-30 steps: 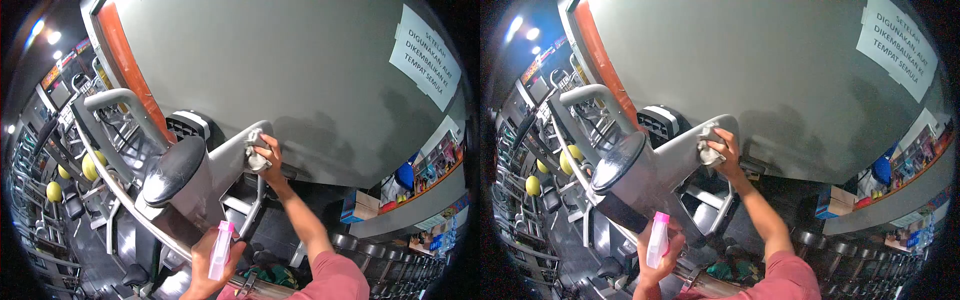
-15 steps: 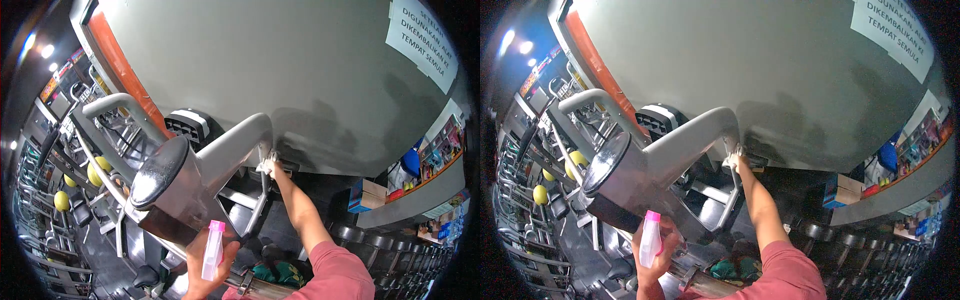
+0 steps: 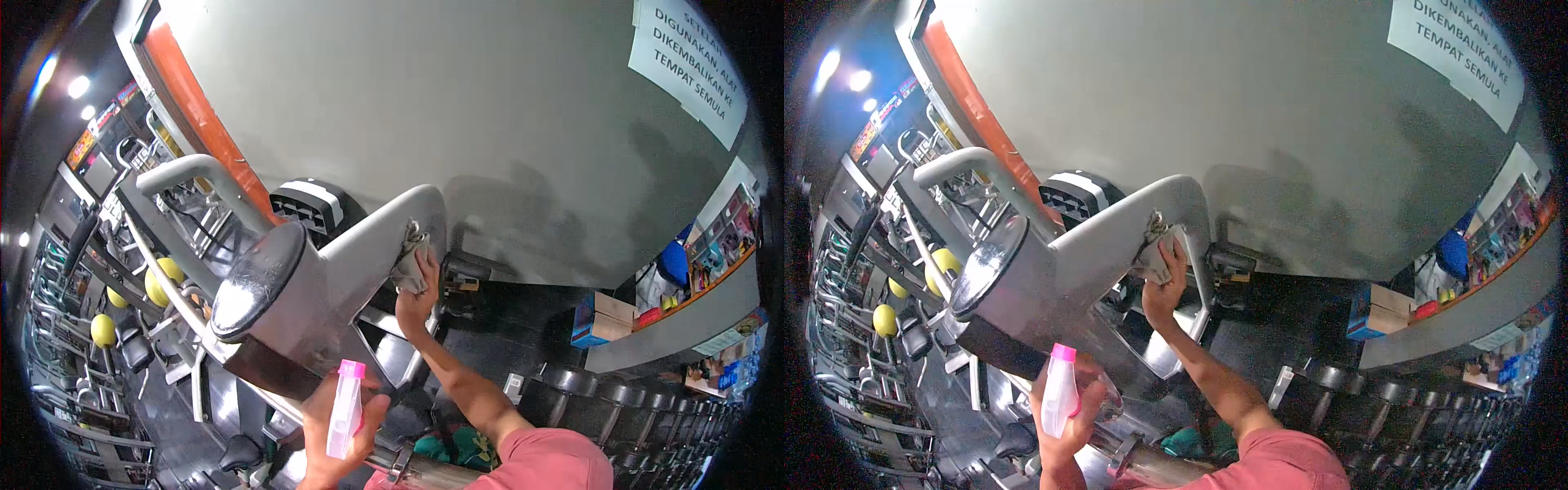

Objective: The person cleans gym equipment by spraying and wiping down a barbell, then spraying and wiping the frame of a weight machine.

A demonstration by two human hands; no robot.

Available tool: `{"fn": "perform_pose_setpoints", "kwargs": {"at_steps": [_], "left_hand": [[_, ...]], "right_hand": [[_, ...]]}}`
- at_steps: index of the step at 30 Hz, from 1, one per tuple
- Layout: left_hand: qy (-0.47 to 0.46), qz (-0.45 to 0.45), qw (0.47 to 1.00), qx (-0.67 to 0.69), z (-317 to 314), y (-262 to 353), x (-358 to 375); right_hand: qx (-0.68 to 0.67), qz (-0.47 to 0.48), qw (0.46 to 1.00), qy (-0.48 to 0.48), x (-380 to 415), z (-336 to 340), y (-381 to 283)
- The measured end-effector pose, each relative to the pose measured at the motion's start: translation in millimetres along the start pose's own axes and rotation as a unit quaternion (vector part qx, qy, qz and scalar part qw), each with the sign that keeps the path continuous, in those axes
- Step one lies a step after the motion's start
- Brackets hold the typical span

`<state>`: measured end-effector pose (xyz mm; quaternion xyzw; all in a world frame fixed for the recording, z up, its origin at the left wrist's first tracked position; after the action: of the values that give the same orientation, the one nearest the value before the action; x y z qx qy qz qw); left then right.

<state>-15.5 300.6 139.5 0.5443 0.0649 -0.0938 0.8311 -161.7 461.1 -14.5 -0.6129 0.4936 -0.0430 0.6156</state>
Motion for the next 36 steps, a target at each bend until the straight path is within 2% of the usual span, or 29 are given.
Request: {"fn": "perform_pose_setpoints", "kwargs": {"at_steps": [1,2,4,6,7,8,9,11,14,18,19,20,21,23,24,27,29,31,32,33,35,36], "left_hand": [[0.002,0.022,1.0,0.02,-1,-3,1],[0.004,0.042,0.998,0.039,-1,-6,1],[-0.003,0.018,1.0,0.021,0,-3,-2],[-0.01,0.002,1.0,0.007,-1,-2,-1],[-0.005,-0.017,1.0,-0.001,-1,-3,-2],[0.001,-0.037,0.999,-0.007,-1,-2,-2],[0.001,-0.038,0.999,-0.007,-1,0,-3],[0.008,-0.041,0.999,0.001,-1,7,-3],[0.012,-0.039,0.999,0.028,-1,-2,-1],[-0.005,-0.044,0.999,0.022,-3,-1,-3],[-0.004,-0.042,0.999,0.024,-3,-1,-3],[-0.001,-0.04,0.999,0.024,-2,-1,-3],[-0.001,-0.043,0.999,0.023,-1,-1,-2],[-0.013,-0.019,1.0,-0.001,-1,-4,-1],[-0.011,-0.02,1.0,-0.001,0,-2,-1],[-0.01,-0.001,1.0,0.028,-2,-2,-1],[0.005,-0.029,0.999,0.026,-2,2,0],[0.018,-0.027,0.999,0.029,-1,2,1],[0.03,-0.023,0.999,0.032,0,1,1],[0.03,-0.022,0.999,0.033,-1,2,2],[0.022,0.006,0.998,0.059,-2,1,2],[0.022,0.005,0.998,0.059,-2,1,2]], "right_hand": [[0.004,-0.002,1.0,0.0,-3,5,5],[0.037,0.052,0.998,-0.01,-11,3,6],[0.092,0.148,0.984,-0.019,-36,-4,14],[0.044,0.099,0.993,-0.048,-79,-14,26],[0.026,0.139,0.989,-0.037,-98,-15,34],[0.01,0.095,0.993,-0.071,-113,-18,51],[0.021,0.068,0.996,-0.06,-127,-18,76],[-0.089,-0.188,0.972,-0.11,-134,-21,116],[0.044,-0.134,0.964,-0.224,-135,-22,270],[0.142,-0.13,0.963,-0.189,-107,1,288],[0.094,-0.318,0.923,-0.197,-90,8,306],[0.04,-0.493,0.846,-0.199,-65,11,316],[0.038,-0.491,0.847,-0.198,-63,10,315],[-0.034,-0.624,0.779,-0.06,-43,19,324],[-0.035,-0.623,0.779,-0.062,-44,15,319],[0.027,-0.502,0.864,-0.022,-68,18,262],[0.012,-0.468,0.882,-0.06,-79,8,228],[0.001,-0.345,0.931,-0.118,-101,-8,190],[-0.074,-0.355,0.925,-0.116,-101,-11,170],[-0.072,-0.355,0.925,-0.116,-101,-14,151],[-0.06,-0.106,0.978,-0.171,-113,-29,80],[-0.127,-0.049,0.969,-0.207,-105,-39,39]]}}
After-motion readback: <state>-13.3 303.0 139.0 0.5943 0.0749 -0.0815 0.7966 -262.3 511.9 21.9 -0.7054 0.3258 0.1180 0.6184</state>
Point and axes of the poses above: each hand's wrist, its own x-axis away from the middle knuckle, its own z-axis out of the back of the hand, y = z × x, the point moved 8 cm from there along -x, towards the middle knuckle, and after that the axes turned 3 degrees about -z, right-handed, at the moved point
